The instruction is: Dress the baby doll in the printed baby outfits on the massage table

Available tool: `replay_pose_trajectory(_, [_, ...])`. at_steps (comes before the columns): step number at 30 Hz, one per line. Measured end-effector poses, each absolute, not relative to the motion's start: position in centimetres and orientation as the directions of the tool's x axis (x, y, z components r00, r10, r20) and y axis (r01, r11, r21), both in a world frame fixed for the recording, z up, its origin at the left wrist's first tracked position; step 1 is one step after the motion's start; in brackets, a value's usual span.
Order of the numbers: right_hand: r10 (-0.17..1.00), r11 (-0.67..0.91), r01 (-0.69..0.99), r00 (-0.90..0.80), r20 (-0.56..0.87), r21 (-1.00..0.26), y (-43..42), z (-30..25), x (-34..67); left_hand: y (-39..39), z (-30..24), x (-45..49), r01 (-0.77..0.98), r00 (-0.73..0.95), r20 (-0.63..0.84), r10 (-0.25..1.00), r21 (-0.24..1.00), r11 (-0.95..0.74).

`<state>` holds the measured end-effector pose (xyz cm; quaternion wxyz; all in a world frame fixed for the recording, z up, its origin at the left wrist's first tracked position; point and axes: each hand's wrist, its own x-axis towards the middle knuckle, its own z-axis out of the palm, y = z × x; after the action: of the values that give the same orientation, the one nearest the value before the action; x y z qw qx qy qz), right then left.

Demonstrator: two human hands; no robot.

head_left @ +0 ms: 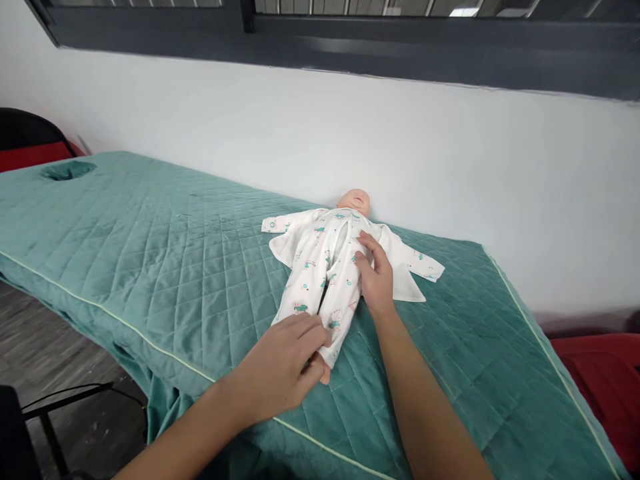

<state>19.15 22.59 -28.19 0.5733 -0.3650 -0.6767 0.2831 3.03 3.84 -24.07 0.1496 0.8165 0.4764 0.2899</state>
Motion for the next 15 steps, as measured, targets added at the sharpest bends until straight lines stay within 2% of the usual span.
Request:
replay_pose_trajectory(5, [0.804,0.593,0.319,-0.188,0.563,-0.74,22.6,-28.5,19.0,2.9,-23.8,1.9,0.71,0.412,0.253,0.875,0.513,-0.483])
replay_pose_trajectory(8, [0.804,0.593,0.347,-0.213,0.555,-0.726,22.5,-28.6,18.9,3.5,-23.7,1.2,0.637,0.39,0.312,0.866,0.587,-0.499])
replay_pose_trajectory(10, [0.804,0.594,0.323,-0.208,0.557,-0.737,22.4,-28.5,18.9,4.5,-24.0,0.5,0.614,0.29,0.383,0.877,0.628,-0.478])
replay_pose_trajectory(12, [0.802,0.597,0.264,-0.198,0.564,-0.757,22.2,-28.3,18.9,5.7,-24.6,-0.2,0.646,0.123,0.433,0.893,0.648,-0.403])
replay_pose_trajectory(15, [0.802,0.592,0.162,-0.207,0.56,-0.789,21.8,-27.8,19.0,6.8,-25.7,-0.9,0.653,-0.084,0.374,0.924,0.721,-0.232])
